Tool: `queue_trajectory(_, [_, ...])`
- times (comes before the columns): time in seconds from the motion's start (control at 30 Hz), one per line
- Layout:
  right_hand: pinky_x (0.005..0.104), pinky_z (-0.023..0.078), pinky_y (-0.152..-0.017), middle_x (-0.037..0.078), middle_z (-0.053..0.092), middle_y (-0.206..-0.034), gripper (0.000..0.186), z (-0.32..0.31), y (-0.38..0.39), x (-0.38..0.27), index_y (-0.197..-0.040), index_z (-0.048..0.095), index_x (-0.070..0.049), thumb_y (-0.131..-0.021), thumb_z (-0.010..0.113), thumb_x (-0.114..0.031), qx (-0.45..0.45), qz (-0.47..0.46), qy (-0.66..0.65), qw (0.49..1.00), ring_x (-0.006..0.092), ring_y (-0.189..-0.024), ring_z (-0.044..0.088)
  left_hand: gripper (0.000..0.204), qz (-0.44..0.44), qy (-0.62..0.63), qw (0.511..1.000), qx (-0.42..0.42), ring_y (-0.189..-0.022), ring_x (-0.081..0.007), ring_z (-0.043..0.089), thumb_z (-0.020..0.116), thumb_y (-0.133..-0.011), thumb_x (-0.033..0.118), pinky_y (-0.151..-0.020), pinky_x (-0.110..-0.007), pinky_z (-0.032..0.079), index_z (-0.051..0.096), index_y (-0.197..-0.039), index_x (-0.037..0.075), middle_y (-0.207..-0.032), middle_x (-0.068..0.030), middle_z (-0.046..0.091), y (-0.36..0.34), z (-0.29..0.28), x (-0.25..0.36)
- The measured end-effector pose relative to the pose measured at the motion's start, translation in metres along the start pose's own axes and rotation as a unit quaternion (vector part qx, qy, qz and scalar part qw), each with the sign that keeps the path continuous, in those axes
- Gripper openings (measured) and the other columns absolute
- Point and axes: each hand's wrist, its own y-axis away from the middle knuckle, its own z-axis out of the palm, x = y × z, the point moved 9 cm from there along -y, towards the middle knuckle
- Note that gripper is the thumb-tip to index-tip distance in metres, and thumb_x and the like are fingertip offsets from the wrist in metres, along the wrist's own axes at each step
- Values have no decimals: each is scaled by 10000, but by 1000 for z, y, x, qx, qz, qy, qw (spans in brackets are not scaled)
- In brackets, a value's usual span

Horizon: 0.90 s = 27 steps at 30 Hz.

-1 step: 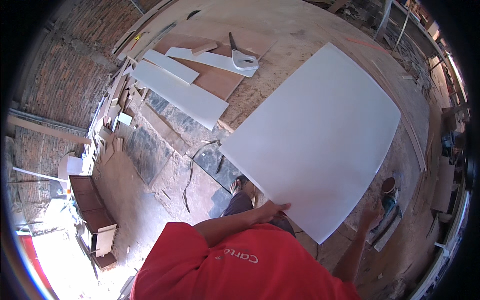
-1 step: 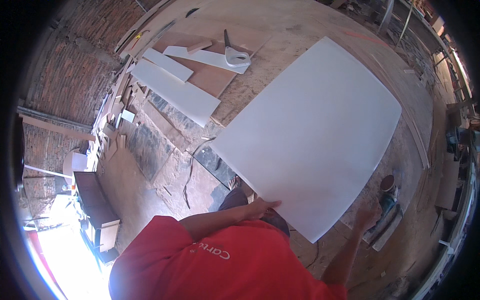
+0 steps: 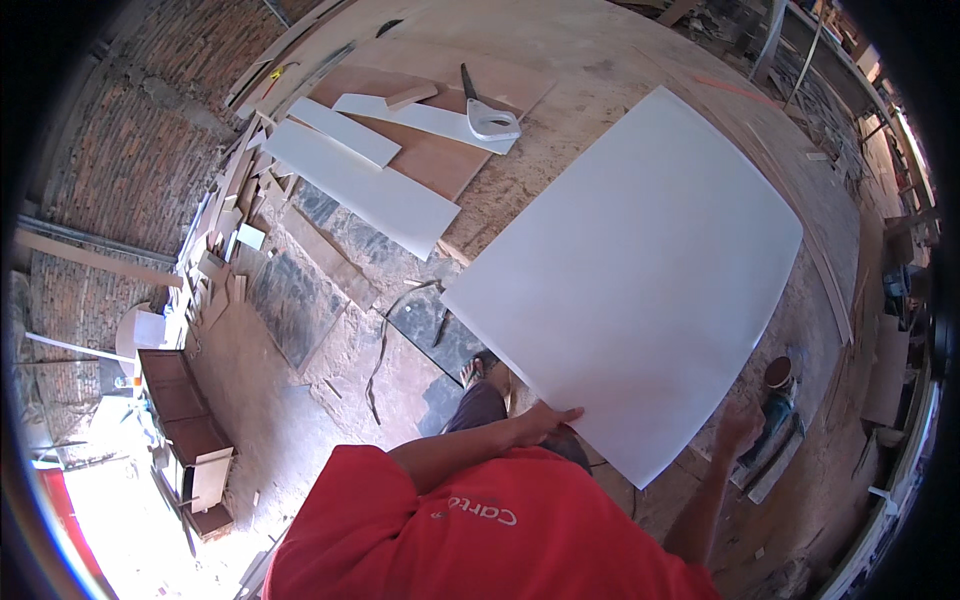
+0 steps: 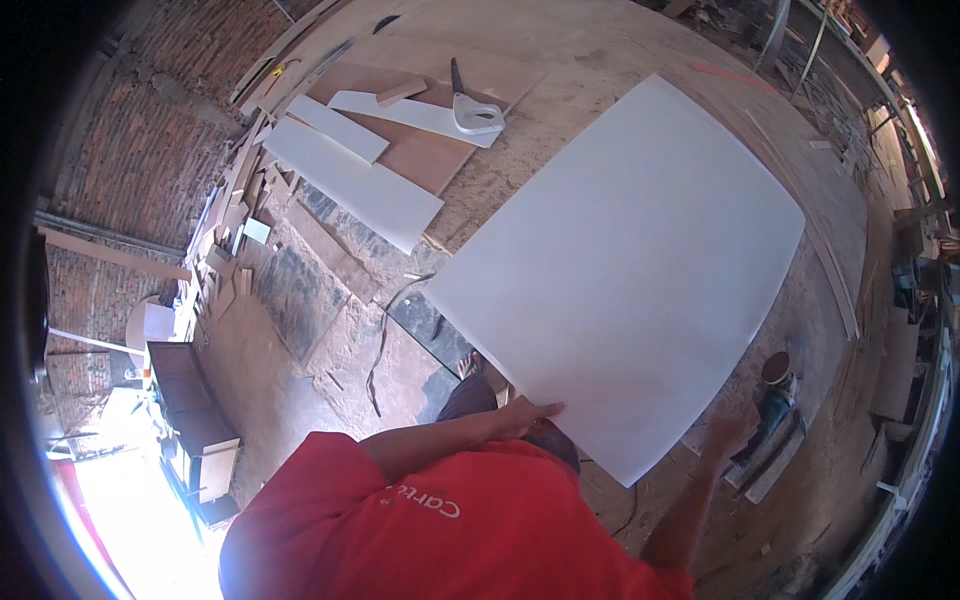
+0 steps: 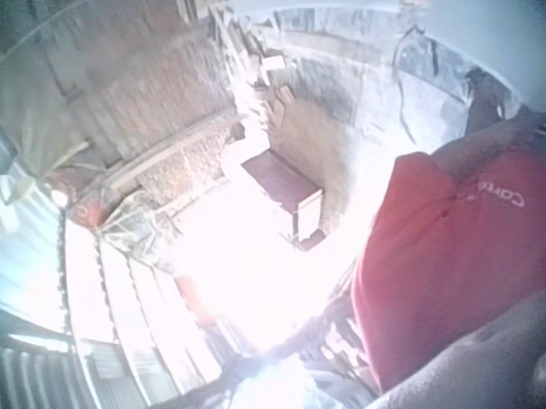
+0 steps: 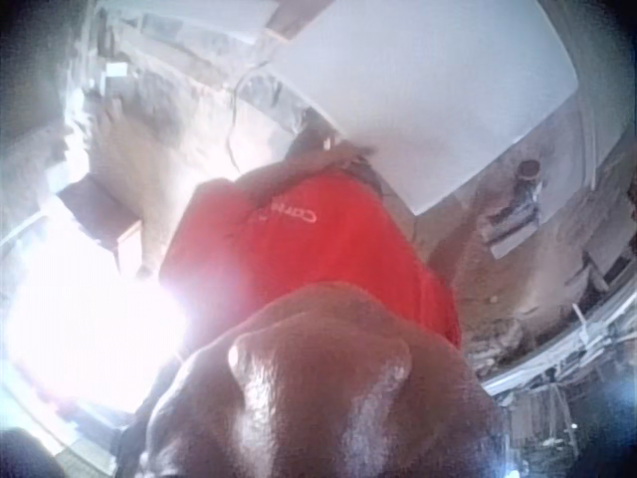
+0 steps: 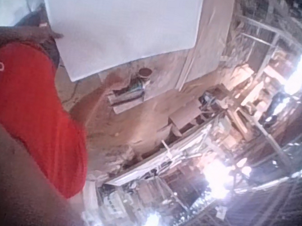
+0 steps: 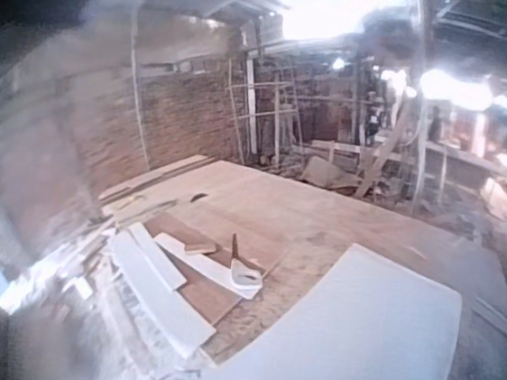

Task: The person aligns a white laminate sheet onto a wooden board and presses it down by hand and with a small wooden block to secure it. They then lift and move a large triangular plywood panel on the workbench.

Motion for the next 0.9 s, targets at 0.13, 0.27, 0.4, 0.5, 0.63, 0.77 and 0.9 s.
queue_trajectory(0.13, [528, 451, -1073, 189, 591, -1358, 520, 20, 17, -63, -1353, 625, -57, -894, 768, -253, 10, -91, -90, 992, 393, -1301, 530, 612, -147, -449, 876, -94, -893, -246, 689, 726, -899, 570, -829, -405, 558, 671, -1149, 14, -1022, -130, 730, 49, -52, 5])
queue_trajectory(0.27, [515, 471, -1061, 190, 599, -1334, 438, -2, 42, -161, -1301, 645, -43, -902, 765, -180, -3, -137, -143, 980, 377, -1285, 541, 620, -242, -434, 858, -132, -767, -216, 709, 679, -913, 613, -713, -352, 580, 788, -949, 4, -852, -120, 771, 95, -144, 68])
queue_trajectory(0.4, [507, 490, -1042, 181, 590, -1340, 391, -11, 42, -232, -1282, 659, -43, -918, 750, -155, 11, -166, -161, 973, 364, -1265, 557, 395, 57, -440, 892, 84, -782, -161, 726, 672, -994, 369, -705, -304, 573, 786, -967, -8, -844, -86, 782, 95, -255, 283])
queue_trajectory(0.5, [500, 517, -1016, 174, 599, -1316, 369, -22, 49, -277, -1270, 669, -54, -919, 746, -138, 33, -174, -198, 964, 351, -1246, 572, 270, 263, -363, 822, 351, -886, -126, 686, 724, -966, 231, -825, -339, 554, 769, -1076, -12, -932, -91, 780, 116, -348, 430])
queue_trajectory(0.63, [452, 542, -898, 137, 614, -1292, 351, -22, 75, -317, -1273, 673, -78, -931, 737, -126, 11, -161, -210, 964, 302, -1148, 617, 399, 391, -407, 651, 508, -1102, -380, 688, 789, -863, 293, -981, -480, 524, 746, -1166, 37, -1116, -206, 741, 90, -487, 539])
queue_trajectory(0.77, [385, 517, -757, 85, 634, -1260, 335, -24, 133, -340, -1247, 690, -103, -917, 746, -101, -21, -95, -191, 977, 236, -1042, 641, 728, 313, -518, 628, 489, -1371, -385, 504, 821, -848, 297, -1181, -452, 389, 538, -1443, -13, -1451, -234, 561, 6, -551, 589])
queue_trajectory(0.9, [358, 513, -709, 102, 643, -1232, 317, -20, 186, -350, -1181, 705, -88, -871, 767, -73, -37, -83, -200, 976, 228, -965, 645, 792, 280, -613, 590, 446, -1397, -388, 480, 821, -843, 328, -1184, -464, 386, 489, -1491, 18, -1477, -242, 534, -46, -581, 612])
